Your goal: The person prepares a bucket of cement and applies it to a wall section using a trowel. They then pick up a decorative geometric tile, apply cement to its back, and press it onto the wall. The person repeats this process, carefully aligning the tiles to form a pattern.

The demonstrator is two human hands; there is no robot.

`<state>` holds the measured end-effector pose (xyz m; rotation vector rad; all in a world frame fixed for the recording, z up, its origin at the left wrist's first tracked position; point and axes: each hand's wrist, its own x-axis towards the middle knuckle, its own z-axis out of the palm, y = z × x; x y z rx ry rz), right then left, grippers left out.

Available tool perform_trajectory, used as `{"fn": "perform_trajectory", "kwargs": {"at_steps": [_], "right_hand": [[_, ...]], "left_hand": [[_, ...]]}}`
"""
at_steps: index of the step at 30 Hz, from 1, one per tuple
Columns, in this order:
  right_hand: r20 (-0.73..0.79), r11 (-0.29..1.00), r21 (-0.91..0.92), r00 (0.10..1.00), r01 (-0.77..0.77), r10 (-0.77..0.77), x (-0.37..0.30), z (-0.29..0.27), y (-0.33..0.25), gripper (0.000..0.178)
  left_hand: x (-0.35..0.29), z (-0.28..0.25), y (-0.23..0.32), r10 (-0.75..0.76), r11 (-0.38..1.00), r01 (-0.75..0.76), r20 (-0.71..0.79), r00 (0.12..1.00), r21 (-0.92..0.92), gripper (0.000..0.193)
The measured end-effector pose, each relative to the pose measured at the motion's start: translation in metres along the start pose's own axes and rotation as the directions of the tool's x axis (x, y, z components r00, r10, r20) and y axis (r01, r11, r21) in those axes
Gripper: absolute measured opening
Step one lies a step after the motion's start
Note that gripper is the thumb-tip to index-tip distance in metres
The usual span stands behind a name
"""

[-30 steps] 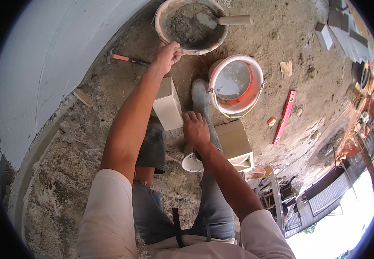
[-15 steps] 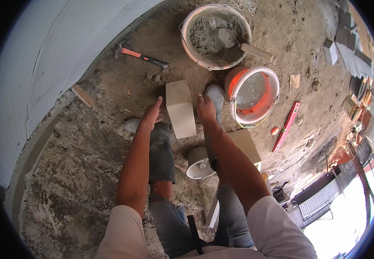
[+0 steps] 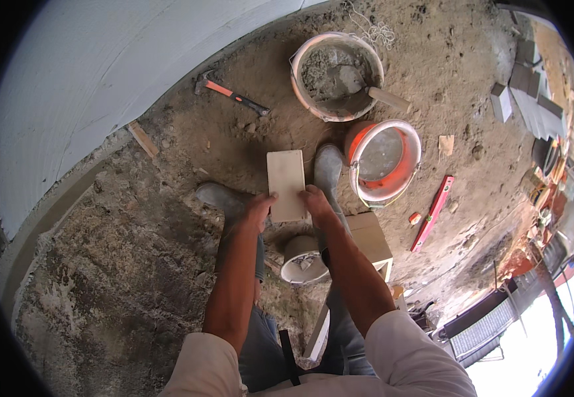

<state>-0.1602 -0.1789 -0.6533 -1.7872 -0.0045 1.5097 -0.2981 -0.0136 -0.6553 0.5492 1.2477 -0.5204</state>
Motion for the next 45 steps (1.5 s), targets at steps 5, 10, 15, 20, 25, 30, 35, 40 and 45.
{"fn": "perform_trajectory", "kwargs": {"at_steps": [5, 10, 15, 20, 25, 30, 35, 40, 45], "right_hand": [[0.012, 0.954, 0.296, 0.999, 0.044, -0.050, -0.201, -0.019, -0.113, 0.032], [0.365, 0.935, 0.344, 0.905, 0.089, -0.220, -0.390, -0.097, -0.222, 0.054], [0.487, 0.857, 0.478, 0.870, -0.191, -0.078, -0.404, -0.136, -0.351, 0.105], [0.616, 0.926, 0.309, 0.788, -0.217, -0.021, -0.394, -0.069, -0.404, 0.082], [0.370, 0.932, -0.023, 0.870, 0.361, -0.327, -0.424, -0.013, -0.410, 0.101], [0.478, 0.190, -0.664, 0.606, 0.724, -0.636, -0.498, 0.024, -0.456, 0.129], [0.625, -0.157, -0.669, 0.436, 0.727, -0.648, -0.531, 0.032, -0.500, 0.124], [0.713, -0.303, -0.629, 0.375, 0.716, -0.593, -0.557, 0.045, -0.521, 0.121], [0.790, -0.385, -0.603, 0.458, 0.699, -0.408, -0.573, 0.050, -0.524, 0.126]], "left_hand": [[-0.198, 0.062, 0.020, 0.360, 0.885, -0.376, 0.107, 0.927, 0.274, 0.041], [-0.467, 0.141, 0.078, 0.689, 0.413, -0.666, 0.265, 0.674, 0.621, 0.034], [-0.606, 0.182, 0.084, 0.772, -0.076, -0.591, 0.423, 0.475, 0.803, 0.036], [-0.625, 0.179, 0.053, 0.779, -0.354, -0.408, 0.507, 0.369, 0.841, 0.029], [-0.616, 0.137, 0.000, 0.835, -0.312, -0.360, 0.435, 0.338, 0.879, 0.032], [-0.695, 0.119, 0.060, 0.979, 0.162, -0.814, -0.195, 0.061, 0.557, 0.043], [-0.672, 0.129, 0.113, 0.992, 0.053, -0.942, 0.091, 0.088, 0.331, 0.064], [-0.680, 0.115, 0.099, 0.982, 0.086, -0.943, 0.132, 0.134, 0.321, 0.072], [-0.574, 0.032, 0.035, 0.716, 0.682, -0.563, -0.267, 0.645, 0.467, 0.071]]}}
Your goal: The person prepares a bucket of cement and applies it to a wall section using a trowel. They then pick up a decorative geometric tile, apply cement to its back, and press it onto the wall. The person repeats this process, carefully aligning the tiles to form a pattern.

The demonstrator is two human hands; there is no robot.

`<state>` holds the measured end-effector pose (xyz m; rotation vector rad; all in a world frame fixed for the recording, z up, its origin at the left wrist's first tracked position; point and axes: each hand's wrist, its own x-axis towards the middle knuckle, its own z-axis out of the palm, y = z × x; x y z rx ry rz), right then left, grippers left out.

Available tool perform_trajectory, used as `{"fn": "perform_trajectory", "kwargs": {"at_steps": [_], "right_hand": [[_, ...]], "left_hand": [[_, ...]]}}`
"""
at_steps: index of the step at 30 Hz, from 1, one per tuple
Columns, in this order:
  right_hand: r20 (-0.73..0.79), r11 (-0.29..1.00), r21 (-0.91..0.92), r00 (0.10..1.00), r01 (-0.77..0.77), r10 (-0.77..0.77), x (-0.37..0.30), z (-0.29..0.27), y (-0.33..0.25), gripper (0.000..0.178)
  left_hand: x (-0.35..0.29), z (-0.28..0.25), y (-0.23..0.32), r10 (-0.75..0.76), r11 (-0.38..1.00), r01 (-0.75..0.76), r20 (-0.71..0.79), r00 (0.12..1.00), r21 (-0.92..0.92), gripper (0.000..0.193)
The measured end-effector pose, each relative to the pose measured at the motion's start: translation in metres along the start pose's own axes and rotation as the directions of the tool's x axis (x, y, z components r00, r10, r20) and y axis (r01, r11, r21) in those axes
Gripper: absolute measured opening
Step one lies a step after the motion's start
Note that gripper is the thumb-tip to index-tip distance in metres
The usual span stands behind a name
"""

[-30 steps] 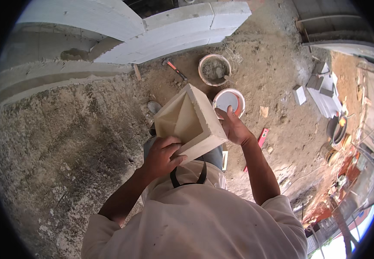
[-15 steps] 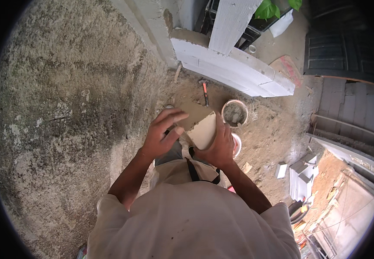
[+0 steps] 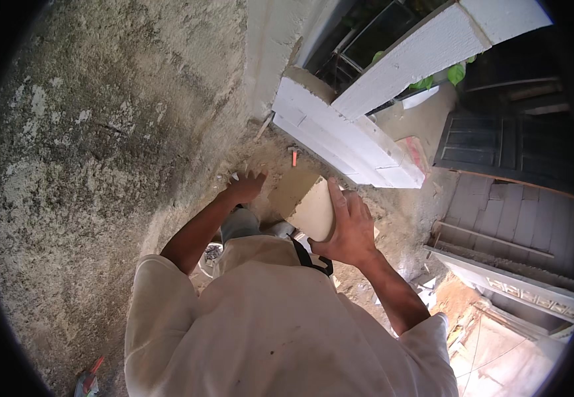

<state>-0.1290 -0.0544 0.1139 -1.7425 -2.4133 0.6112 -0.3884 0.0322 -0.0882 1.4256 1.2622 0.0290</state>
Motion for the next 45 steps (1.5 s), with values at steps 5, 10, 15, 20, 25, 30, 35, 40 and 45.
{"fn": "perform_trajectory", "kwargs": {"at_steps": [5, 10, 15, 20, 25, 30, 35, 40, 45], "right_hand": [[0.073, 0.999, -0.050, 0.997, -0.018, 0.022, 0.025, 0.013, -0.009, 0.120], [0.057, 0.999, -0.023, 0.998, 0.026, -0.025, 0.043, 0.032, -0.019, 0.093], [0.068, 0.999, 0.034, 0.997, 0.021, -0.024, 0.061, 0.036, -0.029, 0.100], [0.126, 0.997, 0.070, 0.992, -0.012, 0.003, 0.107, 0.000, -0.036, 0.122], [0.094, 0.999, 0.006, 0.994, -0.053, 0.053, 0.176, -0.052, -0.042, 0.125], [-0.005, 0.998, -0.041, 0.999, 0.041, -0.041, 0.249, -0.091, -0.038, 0.121], [0.021, 0.993, -0.111, 0.999, 0.051, -0.048, 0.305, -0.117, -0.013, 0.118], [0.057, 0.985, -0.163, 0.998, 0.050, -0.041, 0.339, -0.130, 0.008, 0.117], [0.072, 0.975, -0.207, 0.995, 0.085, -0.071, 0.355, -0.133, 0.016, 0.117]], "left_hand": [[-0.096, -0.039, 0.135, 0.564, 0.817, -0.559, -0.402, 0.721, 0.143, 0.074], [-0.094, 0.022, 0.153, 0.668, 0.655, -0.338, -0.310, 0.676, 0.676, 0.077], [-0.085, -0.013, 0.135, 0.504, 0.846, -0.367, -0.354, 0.788, 0.386, 0.076], [-0.067, -0.084, 0.022, -0.083, 0.908, 0.065, -0.027, 0.996, -0.414, 0.077], [-0.011, -0.081, -0.072, -0.195, 0.790, 0.156, -0.002, 0.981, -0.593, 0.070], [0.064, -0.078, 0.047, 0.322, 0.318, -0.315, -0.211, 0.923, -0.894, 0.071], [0.141, -0.079, 0.084, 0.203, 0.072, -0.273, -0.253, 0.946, -0.959, 0.056], [0.173, -0.101, 0.106, 0.221, 0.017, -0.274, -0.263, 0.939, -0.962, 0.056], [0.190, -0.097, 0.125, 0.100, 0.016, -0.324, -0.321, 0.942, -0.946, 0.041]]}}
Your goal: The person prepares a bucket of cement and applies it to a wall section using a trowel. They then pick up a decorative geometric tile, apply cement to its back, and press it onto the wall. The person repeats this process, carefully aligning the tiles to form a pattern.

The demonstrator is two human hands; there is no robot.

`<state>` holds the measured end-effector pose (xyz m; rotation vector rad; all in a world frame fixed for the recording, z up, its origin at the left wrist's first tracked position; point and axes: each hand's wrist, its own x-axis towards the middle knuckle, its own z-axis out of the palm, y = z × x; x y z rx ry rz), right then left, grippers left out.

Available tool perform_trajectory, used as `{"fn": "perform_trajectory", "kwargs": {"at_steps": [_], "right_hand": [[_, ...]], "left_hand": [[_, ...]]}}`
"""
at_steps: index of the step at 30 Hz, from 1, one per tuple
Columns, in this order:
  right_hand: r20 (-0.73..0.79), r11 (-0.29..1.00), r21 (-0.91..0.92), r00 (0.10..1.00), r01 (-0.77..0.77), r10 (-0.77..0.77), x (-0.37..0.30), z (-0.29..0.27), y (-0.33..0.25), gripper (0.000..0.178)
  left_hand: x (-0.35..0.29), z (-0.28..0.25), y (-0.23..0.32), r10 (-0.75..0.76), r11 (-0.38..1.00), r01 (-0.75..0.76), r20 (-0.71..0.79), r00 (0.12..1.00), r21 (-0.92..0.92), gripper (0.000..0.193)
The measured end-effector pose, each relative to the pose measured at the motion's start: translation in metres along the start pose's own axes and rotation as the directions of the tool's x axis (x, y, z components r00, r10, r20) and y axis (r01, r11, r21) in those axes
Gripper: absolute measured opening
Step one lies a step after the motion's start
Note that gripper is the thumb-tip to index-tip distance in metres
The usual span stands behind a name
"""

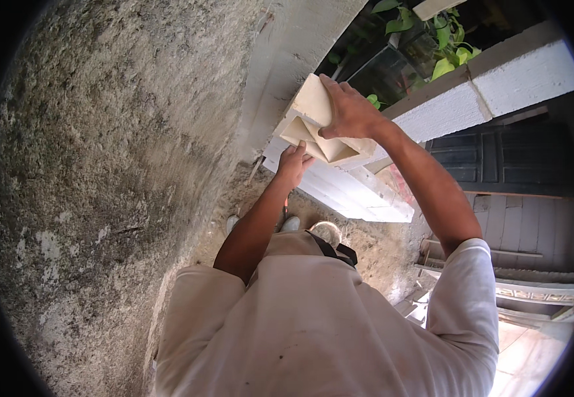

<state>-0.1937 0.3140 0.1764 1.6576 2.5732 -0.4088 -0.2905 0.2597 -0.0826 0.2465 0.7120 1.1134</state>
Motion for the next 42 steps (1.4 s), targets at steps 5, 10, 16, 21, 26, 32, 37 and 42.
{"fn": "perform_trajectory", "kwargs": {"at_steps": [5, 10, 16, 21, 26, 32, 37, 42], "right_hand": [[-0.020, 0.998, -0.008, 0.998, 0.056, -0.056, 0.007, 0.009, 0.012, 0.118], [0.043, 0.999, 0.041, 0.999, 0.001, -0.003, 0.009, 0.007, 0.011, 0.120], [0.031, 0.998, 0.058, 1.000, 0.002, -0.004, 0.017, 0.013, 0.031, 0.119], [0.038, 0.999, 0.038, 0.999, -0.022, 0.020, 0.023, 0.012, 0.040, 0.118], [0.018, 0.999, 0.040, 1.000, -0.018, 0.017, 0.031, 0.015, 0.052, 0.116], [0.022, 0.998, 0.062, 0.999, -0.027, 0.026, 0.046, 0.018, 0.066, 0.116], [-0.006, 0.997, 0.061, 0.999, -0.037, 0.038, 0.064, 0.043, 0.092, 0.116], [-0.033, 1.000, 0.016, 0.999, -0.004, 0.005, 0.081, 0.070, 0.105, 0.118]], "left_hand": [[0.015, 0.000, -0.014, -0.026, 0.999, 0.025, -0.020, 0.999, -0.047, 0.038], [0.026, -0.003, -0.021, -0.011, 0.999, 0.011, 0.006, 1.000, -0.043, 0.036], [0.043, -0.001, -0.028, -0.051, 0.999, 0.051, -0.046, 0.998, -0.007, 0.037], [0.053, 0.002, -0.030, -0.052, 0.998, 0.052, -0.014, 0.999, -0.034, 0.042], [0.059, 0.009, -0.025, -0.057, 0.998, 0.057, 0.014, 0.998, -0.024, 0.047], [0.080, 0.008, -0.030, -0.082, 0.996, 0.082, 0.005, 0.997, -0.031, 0.043], [0.099, 0.001, -0.041, -0.091, 0.995, 0.091, 0.002, 0.996, -0.036, 0.050], [0.122, -0.036, -0.044, -0.050, 0.891, 0.056, -0.024, 0.998, 0.451, 0.053]]}}
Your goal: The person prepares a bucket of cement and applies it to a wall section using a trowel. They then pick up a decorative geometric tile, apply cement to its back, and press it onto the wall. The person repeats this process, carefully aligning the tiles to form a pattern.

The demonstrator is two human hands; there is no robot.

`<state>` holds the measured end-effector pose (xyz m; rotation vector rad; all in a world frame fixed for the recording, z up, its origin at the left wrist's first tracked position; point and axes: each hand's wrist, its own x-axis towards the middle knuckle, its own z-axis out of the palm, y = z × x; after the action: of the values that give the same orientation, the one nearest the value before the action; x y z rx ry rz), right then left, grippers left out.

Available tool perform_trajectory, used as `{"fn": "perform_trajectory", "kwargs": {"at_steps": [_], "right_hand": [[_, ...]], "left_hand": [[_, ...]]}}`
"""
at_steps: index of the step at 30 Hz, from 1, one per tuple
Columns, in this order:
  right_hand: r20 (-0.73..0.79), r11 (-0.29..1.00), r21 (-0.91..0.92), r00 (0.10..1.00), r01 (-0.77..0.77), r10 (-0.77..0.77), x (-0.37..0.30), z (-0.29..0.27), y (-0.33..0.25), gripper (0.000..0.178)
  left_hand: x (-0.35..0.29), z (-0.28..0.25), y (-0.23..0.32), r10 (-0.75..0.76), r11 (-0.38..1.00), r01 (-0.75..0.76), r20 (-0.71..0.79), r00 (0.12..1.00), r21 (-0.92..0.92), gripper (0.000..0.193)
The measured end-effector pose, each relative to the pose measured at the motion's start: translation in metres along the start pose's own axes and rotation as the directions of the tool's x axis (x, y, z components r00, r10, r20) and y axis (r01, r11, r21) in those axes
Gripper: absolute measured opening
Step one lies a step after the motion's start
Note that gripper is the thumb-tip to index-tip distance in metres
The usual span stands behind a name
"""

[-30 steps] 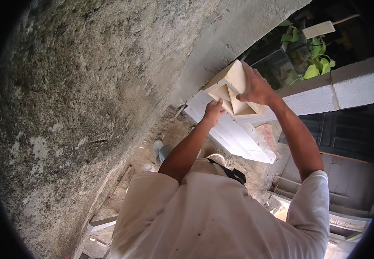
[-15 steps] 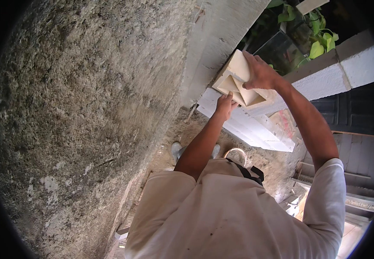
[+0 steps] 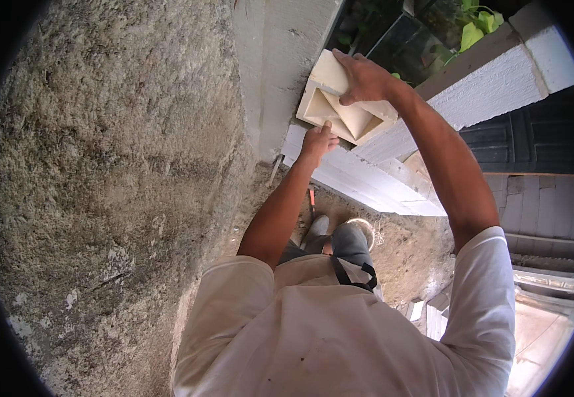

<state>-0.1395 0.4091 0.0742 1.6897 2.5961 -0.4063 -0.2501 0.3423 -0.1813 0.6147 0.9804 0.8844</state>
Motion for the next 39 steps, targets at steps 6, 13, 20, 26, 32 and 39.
{"fn": "perform_trajectory", "kwargs": {"at_steps": [6, 13, 20, 26, 32, 39], "right_hand": [[0.008, 1.000, 0.021, 1.000, 0.006, -0.007, 0.004, 0.025, 0.019, 0.115], [0.044, 0.999, 0.015, 0.998, -0.037, 0.036, -0.002, 0.043, 0.006, 0.115], [0.204, 0.997, 0.069, 0.977, 0.045, -0.058, -0.008, 0.041, 0.005, 0.073], [0.159, 0.986, 0.116, 0.982, -0.121, 0.102, -0.002, 0.061, 0.004, 0.074], [0.069, 0.992, -0.054, 0.991, -0.111, 0.115, -0.006, 0.067, 0.001, 0.077], [0.180, 0.993, 0.090, 0.982, -0.077, 0.060, -0.010, 0.066, 0.014, 0.077]], "left_hand": [[0.009, -0.017, -0.007, 0.086, 0.914, -0.089, 0.024, 0.996, 0.396, 0.055], [0.023, -0.030, -0.037, 0.214, 0.892, -0.219, 0.056, 0.975, 0.395, 0.058], [0.014, -0.027, -0.051, 0.334, 0.855, -0.328, 0.058, 0.941, 0.401, 0.060], [0.028, -0.032, -0.070, 0.446, 0.834, -0.428, 0.032, 0.895, 0.347, 0.061], [0.038, -0.033, -0.079, 0.486, 0.827, -0.457, -0.008, 0.874, 0.327, 0.059], [0.036, -0.033, -0.086, 0.542, 0.798, -0.499, -0.041, 0.839, 0.339, 0.056]]}}
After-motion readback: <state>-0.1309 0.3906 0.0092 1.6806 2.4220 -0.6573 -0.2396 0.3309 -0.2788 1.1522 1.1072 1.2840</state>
